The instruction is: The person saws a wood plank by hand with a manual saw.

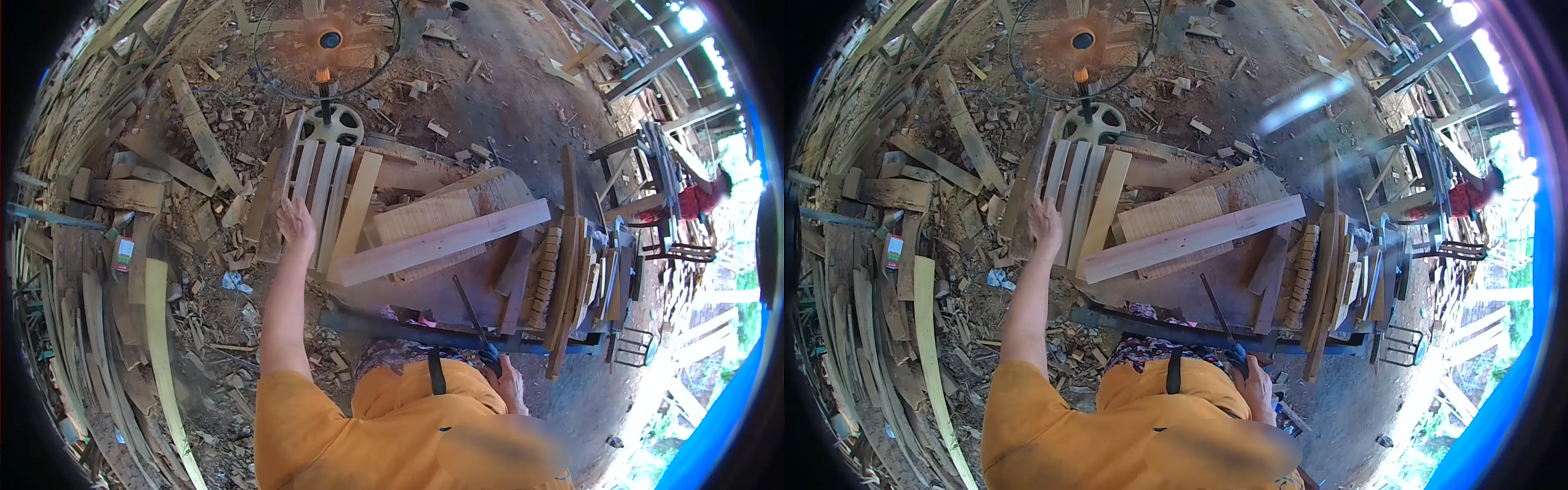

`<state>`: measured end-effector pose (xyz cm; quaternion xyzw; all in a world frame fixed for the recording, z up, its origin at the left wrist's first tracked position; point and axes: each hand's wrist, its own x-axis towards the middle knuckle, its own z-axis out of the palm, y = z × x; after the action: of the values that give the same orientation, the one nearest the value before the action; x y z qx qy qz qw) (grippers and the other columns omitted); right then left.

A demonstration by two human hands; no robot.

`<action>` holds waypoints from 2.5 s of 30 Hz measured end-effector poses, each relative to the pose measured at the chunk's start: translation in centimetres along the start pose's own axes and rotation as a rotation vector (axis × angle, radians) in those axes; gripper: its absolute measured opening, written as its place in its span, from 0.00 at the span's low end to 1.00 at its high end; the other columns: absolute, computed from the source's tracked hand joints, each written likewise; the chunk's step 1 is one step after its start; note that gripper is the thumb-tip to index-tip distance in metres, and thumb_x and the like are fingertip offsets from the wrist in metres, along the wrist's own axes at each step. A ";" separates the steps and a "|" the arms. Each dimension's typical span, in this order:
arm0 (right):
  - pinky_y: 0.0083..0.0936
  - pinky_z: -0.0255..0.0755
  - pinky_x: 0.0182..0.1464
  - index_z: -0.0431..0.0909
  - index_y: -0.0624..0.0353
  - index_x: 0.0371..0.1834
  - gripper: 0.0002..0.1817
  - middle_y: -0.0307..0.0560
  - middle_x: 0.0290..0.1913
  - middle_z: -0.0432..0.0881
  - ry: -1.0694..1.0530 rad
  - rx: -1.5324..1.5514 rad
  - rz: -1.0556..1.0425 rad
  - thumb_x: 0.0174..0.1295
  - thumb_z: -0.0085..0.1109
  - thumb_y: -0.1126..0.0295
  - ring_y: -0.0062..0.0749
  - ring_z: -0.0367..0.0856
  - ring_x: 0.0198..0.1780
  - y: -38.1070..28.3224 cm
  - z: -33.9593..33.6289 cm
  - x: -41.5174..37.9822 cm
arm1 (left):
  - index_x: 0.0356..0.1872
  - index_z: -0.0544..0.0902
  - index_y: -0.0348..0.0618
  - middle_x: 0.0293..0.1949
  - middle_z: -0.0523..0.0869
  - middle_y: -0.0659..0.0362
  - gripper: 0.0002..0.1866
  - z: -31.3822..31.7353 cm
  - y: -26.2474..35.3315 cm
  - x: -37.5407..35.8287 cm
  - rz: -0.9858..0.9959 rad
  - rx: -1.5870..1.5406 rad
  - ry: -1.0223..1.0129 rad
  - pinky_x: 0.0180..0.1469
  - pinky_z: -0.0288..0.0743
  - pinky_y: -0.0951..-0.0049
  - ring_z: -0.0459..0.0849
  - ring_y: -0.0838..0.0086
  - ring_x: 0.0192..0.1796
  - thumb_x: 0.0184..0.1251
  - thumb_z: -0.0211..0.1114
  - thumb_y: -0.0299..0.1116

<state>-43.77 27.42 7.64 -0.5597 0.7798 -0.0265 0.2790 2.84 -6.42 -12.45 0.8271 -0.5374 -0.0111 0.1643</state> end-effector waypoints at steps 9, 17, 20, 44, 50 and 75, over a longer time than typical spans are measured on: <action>0.48 0.75 0.43 0.72 0.59 0.54 0.23 0.65 0.39 0.83 -0.023 -0.022 -0.017 0.61 0.64 0.58 0.62 0.82 0.42 -0.4 0.2 0.0 | 0.60 0.74 0.56 0.52 0.78 0.50 0.22 -2.6 2.2 -1.9 0.091 -0.068 -0.269 0.54 0.79 0.53 0.76 0.53 0.60 0.65 0.65 0.35; 0.52 0.75 0.39 0.72 0.56 0.52 0.22 0.65 0.37 0.83 0.015 -0.005 -0.042 0.61 0.64 0.55 0.65 0.82 0.39 0.7 1.4 -0.1 | 0.60 0.75 0.54 0.53 0.78 0.49 0.21 -1.6 2.0 -2.2 0.082 -0.057 -0.212 0.54 0.79 0.53 0.75 0.50 0.59 0.65 0.63 0.34; 0.51 0.75 0.39 0.72 0.55 0.53 0.22 0.65 0.37 0.83 -0.005 -0.001 -0.023 0.62 0.64 0.56 0.65 0.82 0.39 0.1 1.2 -0.1 | 0.61 0.76 0.54 0.54 0.77 0.48 0.22 -0.4 1.3 -2.7 0.098 -0.055 -0.160 0.54 0.79 0.53 0.74 0.50 0.59 0.66 0.63 0.34; 0.48 0.75 0.40 0.72 0.57 0.49 0.20 0.64 0.35 0.82 -0.008 0.004 -0.130 0.60 0.64 0.58 0.63 0.82 0.40 -0.5 0.8 1.1 | 0.60 0.77 0.43 0.58 0.79 0.46 0.32 -5.2 7.0 -3.2 0.204 -0.241 -0.484 0.61 0.75 0.59 0.79 0.55 0.61 0.61 0.67 0.54; 0.48 0.75 0.39 0.72 0.57 0.50 0.20 0.64 0.35 0.82 0.001 -0.005 -0.098 0.62 0.64 0.58 0.63 0.82 0.39 -0.7 0.4 1.3 | 0.50 0.80 0.36 0.50 0.84 0.46 0.35 -4.9 9.6 -2.3 0.176 -0.101 -0.617 0.56 0.79 0.59 0.83 0.56 0.55 0.55 0.71 0.59; 0.51 0.74 0.38 0.72 0.56 0.51 0.21 0.66 0.36 0.82 0.035 0.079 -0.100 0.61 0.64 0.57 0.66 0.81 0.39 -0.4 0.3 1.1 | 0.49 0.85 0.39 0.49 0.87 0.47 0.31 -14.9 6.6 7.9 -0.103 0.076 -0.522 0.53 0.82 0.64 0.87 0.60 0.52 0.47 0.73 0.52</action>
<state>-43.56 26.38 7.07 -0.5861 0.7540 -0.0809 0.2854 3.22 -12.06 4.78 0.8281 -0.5187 -0.2124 -0.0119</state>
